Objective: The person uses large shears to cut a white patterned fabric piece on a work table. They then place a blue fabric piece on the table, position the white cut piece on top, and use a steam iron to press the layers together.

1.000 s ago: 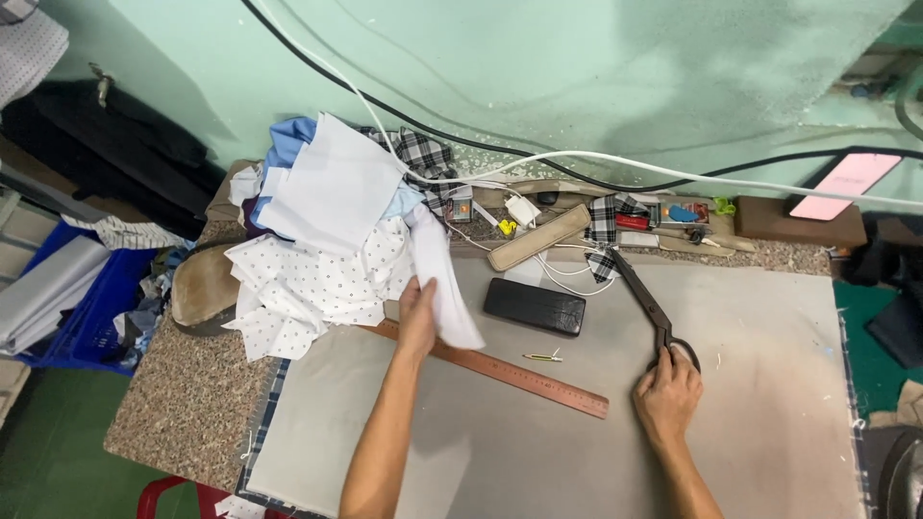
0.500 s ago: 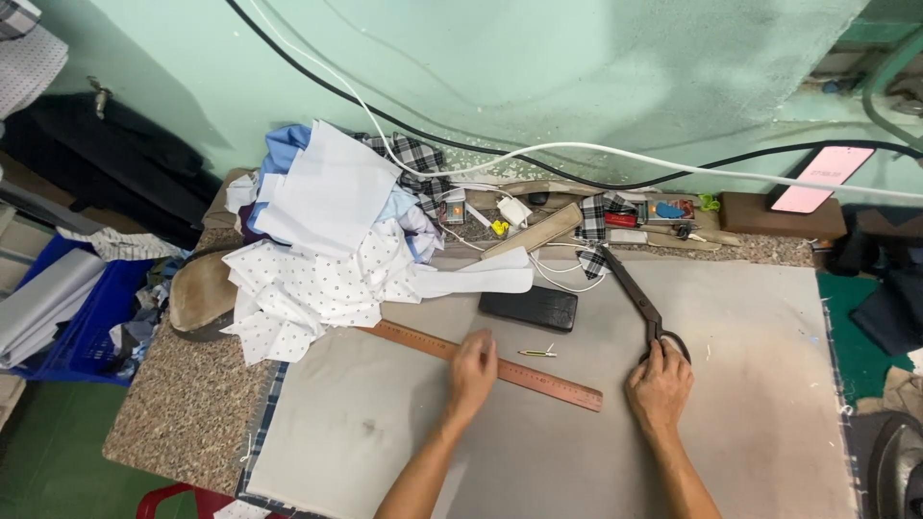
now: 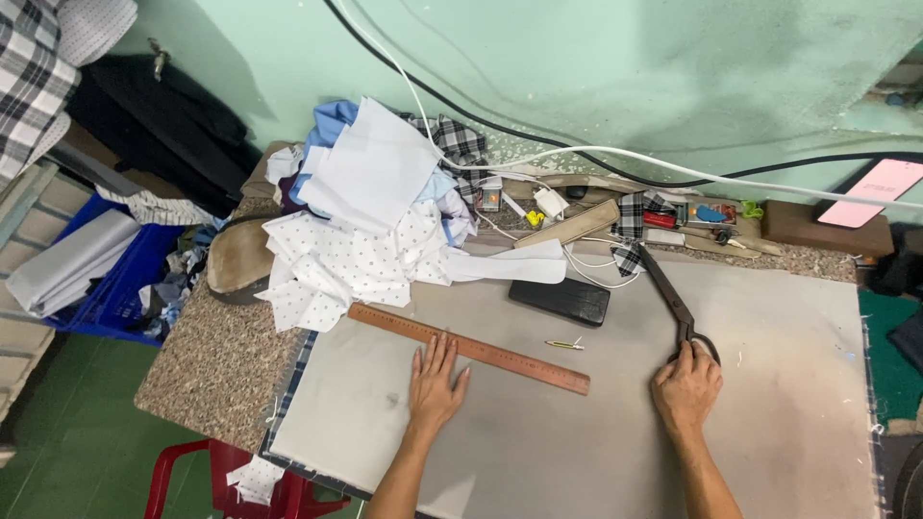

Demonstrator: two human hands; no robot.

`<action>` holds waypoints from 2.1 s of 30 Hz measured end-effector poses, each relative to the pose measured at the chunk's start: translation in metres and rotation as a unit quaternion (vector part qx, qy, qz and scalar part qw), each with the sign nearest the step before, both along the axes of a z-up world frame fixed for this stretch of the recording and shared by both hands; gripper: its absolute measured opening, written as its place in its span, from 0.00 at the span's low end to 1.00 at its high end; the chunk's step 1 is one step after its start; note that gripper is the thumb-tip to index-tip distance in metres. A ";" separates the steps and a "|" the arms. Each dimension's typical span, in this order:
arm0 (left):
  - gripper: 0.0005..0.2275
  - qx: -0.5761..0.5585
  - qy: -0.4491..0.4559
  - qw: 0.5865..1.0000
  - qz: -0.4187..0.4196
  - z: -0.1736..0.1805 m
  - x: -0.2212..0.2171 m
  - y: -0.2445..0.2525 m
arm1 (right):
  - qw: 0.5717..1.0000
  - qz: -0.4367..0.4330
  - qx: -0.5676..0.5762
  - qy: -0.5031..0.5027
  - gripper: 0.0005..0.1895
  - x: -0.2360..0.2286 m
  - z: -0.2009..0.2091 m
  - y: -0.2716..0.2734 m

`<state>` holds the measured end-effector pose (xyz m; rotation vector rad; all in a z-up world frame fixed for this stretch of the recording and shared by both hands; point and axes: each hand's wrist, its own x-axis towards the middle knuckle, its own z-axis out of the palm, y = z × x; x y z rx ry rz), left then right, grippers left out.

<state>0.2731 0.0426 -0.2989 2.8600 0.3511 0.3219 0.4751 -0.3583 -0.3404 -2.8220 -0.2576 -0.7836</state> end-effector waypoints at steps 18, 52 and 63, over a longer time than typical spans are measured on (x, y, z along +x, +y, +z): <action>0.27 -0.027 0.053 0.998 0.021 0.010 0.003 -0.002 | 0.998 -0.037 -0.052 0.005 0.26 0.004 -0.027 -0.007; 0.30 0.189 0.120 0.945 -0.240 0.069 0.317 0.052 | 0.999 -0.016 -0.014 -0.034 0.25 0.006 0.007 0.010; 0.17 0.391 0.121 0.884 -0.228 0.048 0.235 0.234 | 0.999 -0.014 -0.033 -0.033 0.26 0.007 -0.001 0.004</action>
